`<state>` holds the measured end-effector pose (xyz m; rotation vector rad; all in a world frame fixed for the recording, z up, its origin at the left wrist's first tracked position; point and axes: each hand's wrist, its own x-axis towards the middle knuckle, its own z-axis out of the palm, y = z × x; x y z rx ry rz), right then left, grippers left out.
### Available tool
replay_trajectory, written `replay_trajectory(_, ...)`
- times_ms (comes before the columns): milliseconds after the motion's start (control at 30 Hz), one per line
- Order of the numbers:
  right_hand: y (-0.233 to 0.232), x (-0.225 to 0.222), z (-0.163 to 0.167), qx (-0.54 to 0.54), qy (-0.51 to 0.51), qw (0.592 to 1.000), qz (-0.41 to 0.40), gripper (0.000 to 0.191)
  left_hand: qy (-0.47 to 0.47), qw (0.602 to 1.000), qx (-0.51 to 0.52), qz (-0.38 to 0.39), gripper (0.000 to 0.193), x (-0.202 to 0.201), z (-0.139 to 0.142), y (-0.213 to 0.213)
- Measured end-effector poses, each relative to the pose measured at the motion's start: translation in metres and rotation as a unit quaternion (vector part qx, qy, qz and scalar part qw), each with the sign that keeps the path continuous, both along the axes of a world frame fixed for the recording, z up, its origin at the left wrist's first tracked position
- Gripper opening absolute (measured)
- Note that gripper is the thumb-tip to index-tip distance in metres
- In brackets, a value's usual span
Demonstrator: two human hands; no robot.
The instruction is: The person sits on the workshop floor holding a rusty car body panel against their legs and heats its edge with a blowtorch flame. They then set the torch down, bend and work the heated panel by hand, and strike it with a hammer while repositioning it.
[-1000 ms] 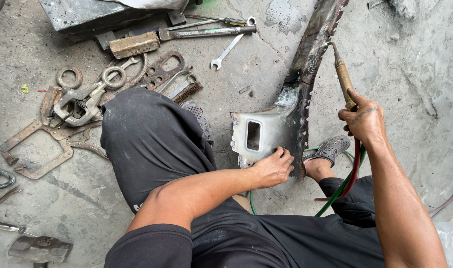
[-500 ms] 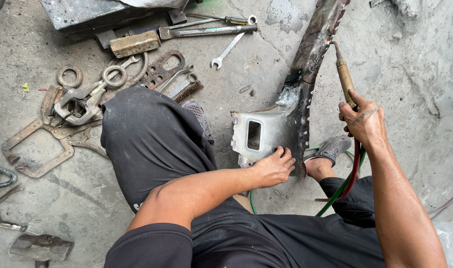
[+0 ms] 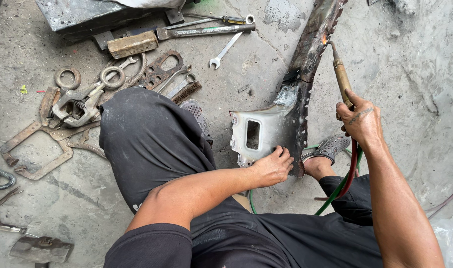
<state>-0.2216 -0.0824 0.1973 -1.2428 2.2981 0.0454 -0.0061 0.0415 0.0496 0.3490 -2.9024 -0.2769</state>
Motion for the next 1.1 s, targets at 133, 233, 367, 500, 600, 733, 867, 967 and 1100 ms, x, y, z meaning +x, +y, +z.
replay_trajectory(133, 0.0, -0.001, -0.002, 0.007, 0.004, 1.0, -0.008, 0.056, 0.001, 1.0, -0.007, -0.001, 0.044, 0.002, 0.0, 0.0)
replay_trajectory(233, 0.0, -0.003, -0.004, 0.002, -0.005, 1.0, -0.01, 0.057, -0.004, 1.0, -0.003, -0.004, 0.045, 0.004, 0.0, -0.001)
replay_trajectory(367, 0.0, -0.003, -0.008, -0.006, -0.007, 1.0, -0.003, 0.057, -0.019, 1.0, -0.002, -0.015, 0.046, 0.004, 0.0, -0.001)
replay_trajectory(500, -0.002, -0.002, -0.008, -0.016, -0.016, 1.0, 0.003, 0.056, -0.033, 0.999, 0.003, -0.025, 0.046, 0.004, -0.001, -0.001)
replay_trajectory(600, -0.002, 0.001, -0.008, -0.023, -0.03, 0.999, -0.008, 0.056, -0.035, 0.999, 0.004, -0.027, 0.046, 0.005, -0.003, 0.0)
replay_trajectory(733, -0.004, 0.004, -0.008, -0.019, -0.029, 0.999, -0.011, 0.057, -0.038, 0.999, 0.002, -0.028, 0.047, 0.005, -0.004, 0.0)
replay_trajectory(867, -0.005, 0.008, -0.008, -0.016, -0.025, 0.999, -0.013, 0.057, -0.039, 0.999, 0.0, -0.025, 0.047, 0.005, -0.005, 0.0)
replay_trajectory(967, -0.004, 0.009, -0.006, -0.017, -0.026, 0.999, -0.018, 0.056, -0.035, 0.999, -0.001, -0.022, 0.046, 0.006, -0.006, 0.001)
replay_trajectory(1100, -0.003, 0.009, -0.006, -0.014, -0.03, 0.999, -0.022, 0.057, -0.033, 0.999, -0.004, -0.022, 0.046, 0.007, -0.006, 0.001)
